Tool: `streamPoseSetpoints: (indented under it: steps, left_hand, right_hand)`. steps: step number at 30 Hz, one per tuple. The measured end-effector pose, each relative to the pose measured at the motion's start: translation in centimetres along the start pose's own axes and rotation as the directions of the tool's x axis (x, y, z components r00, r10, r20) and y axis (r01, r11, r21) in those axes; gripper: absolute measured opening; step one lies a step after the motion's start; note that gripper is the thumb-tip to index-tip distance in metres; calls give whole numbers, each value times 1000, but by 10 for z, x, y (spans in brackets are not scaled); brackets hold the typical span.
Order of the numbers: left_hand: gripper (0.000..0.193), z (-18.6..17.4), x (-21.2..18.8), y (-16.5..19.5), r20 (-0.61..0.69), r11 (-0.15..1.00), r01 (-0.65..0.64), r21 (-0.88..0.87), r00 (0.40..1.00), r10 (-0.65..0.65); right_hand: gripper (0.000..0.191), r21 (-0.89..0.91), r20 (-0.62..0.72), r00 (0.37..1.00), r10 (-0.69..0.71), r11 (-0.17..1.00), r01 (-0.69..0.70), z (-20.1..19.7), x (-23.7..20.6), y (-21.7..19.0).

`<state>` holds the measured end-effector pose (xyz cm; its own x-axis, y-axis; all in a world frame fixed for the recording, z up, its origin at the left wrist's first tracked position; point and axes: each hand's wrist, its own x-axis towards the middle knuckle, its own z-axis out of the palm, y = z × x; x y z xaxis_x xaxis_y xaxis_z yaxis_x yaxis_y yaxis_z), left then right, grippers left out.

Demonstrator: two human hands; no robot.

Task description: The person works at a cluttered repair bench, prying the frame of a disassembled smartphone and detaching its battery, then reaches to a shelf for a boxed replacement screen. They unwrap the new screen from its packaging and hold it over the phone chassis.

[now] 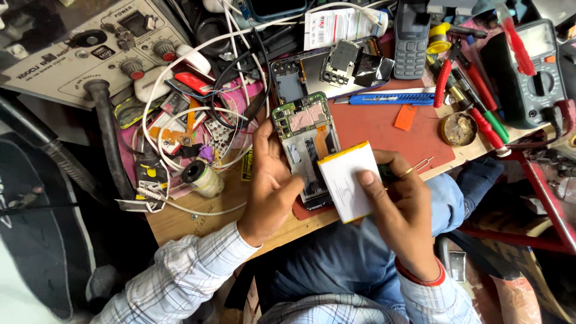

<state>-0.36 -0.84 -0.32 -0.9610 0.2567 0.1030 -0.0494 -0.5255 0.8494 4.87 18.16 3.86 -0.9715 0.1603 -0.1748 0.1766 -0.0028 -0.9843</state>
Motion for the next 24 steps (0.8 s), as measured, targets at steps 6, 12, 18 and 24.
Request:
streamPoseSetpoints:
  steps: [6, 12, 18, 24]
  left_hand:
    - [92, 0, -1, 2, -10, 1000, 6, -3, 1000, -6]
    - [90, 2, -1, 1, 2, 1000, -2, -4, 1000, 2]
    - [84, 4, -1, -4, 0, 998, -33, 45, 999, 33]
    - [81, 8, -4, -2, 16, 991, -96, 93, 995, 95]
  right_hand:
    - [28, -46, -89, 989, -119, 992, 115, -9, 6, -1]
    - [20, -69, -152, 956, -252, 967, 245, -4, 7, 8]
    - [11, -460, -37, 852, -522, 766, 450, -7, 13, 6]
    - [33, -604, 23, 989, -148, 786, 132, -11, 30, -20]
